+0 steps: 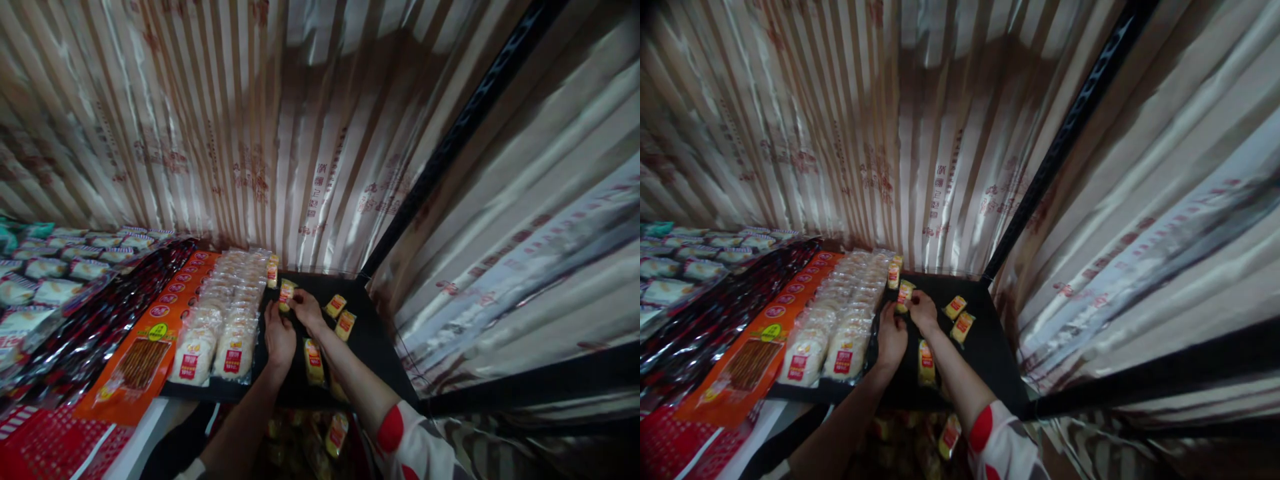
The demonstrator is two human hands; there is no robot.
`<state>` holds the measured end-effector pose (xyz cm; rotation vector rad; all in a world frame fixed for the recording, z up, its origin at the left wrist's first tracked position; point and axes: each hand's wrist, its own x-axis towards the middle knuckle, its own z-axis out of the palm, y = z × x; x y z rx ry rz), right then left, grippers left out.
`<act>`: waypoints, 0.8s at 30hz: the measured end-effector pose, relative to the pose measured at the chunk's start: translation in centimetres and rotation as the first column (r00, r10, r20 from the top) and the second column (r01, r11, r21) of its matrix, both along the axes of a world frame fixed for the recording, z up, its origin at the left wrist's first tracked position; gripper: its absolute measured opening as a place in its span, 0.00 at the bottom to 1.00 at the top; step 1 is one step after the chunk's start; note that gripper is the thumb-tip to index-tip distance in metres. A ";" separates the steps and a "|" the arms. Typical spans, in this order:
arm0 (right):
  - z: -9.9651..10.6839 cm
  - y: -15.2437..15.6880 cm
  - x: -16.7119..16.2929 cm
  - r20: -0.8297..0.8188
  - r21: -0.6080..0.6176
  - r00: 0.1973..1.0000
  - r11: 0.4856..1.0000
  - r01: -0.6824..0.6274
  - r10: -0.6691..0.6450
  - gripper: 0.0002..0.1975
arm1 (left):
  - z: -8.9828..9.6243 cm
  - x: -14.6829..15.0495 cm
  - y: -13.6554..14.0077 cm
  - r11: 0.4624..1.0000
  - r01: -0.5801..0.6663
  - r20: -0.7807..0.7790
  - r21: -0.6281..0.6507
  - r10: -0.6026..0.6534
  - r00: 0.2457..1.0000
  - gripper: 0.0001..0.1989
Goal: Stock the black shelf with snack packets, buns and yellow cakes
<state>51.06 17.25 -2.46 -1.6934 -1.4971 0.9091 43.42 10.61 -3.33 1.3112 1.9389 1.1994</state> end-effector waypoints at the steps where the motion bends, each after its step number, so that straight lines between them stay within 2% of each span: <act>1: 0.1 0.4 -0.4 0.017 0.018 1.000 1.000 -0.014 0.013 0.08 | 0.2 0.1 -0.1 0.999 0.017 -0.005 0.037 -0.017 1.000 0.24; 4: 0.3 1.7 -1.6 0.068 0.056 0.997 0.997 -0.047 0.044 0.07 | 0.3 0.1 0.0 0.992 0.072 0.022 0.102 -0.075 0.997 0.30; 8: 0.2 3.0 -2.9 0.122 0.095 0.991 0.993 -0.065 0.053 0.09 | -0.2 -0.6 1.0 0.989 0.069 0.040 0.127 -0.075 0.996 0.32; 14: -0.1 3.9 -3.9 0.248 0.092 0.968 0.995 -0.048 0.024 0.12 | -0.9 -1.3 2.6 0.994 0.045 0.055 0.097 -0.051 0.997 0.30; 18: 0.0 4.2 -4.2 0.354 0.062 0.933 0.995 -0.084 0.056 0.15 | -1.4 -1.3 3.4 0.987 0.042 0.109 0.156 -0.060 0.992 0.28; 24: -0.2 4.2 -4.3 0.375 0.037 0.921 0.991 -0.127 0.104 0.17 | -2.2 -1.5 3.9 0.974 0.000 0.164 0.227 -0.038 0.986 0.29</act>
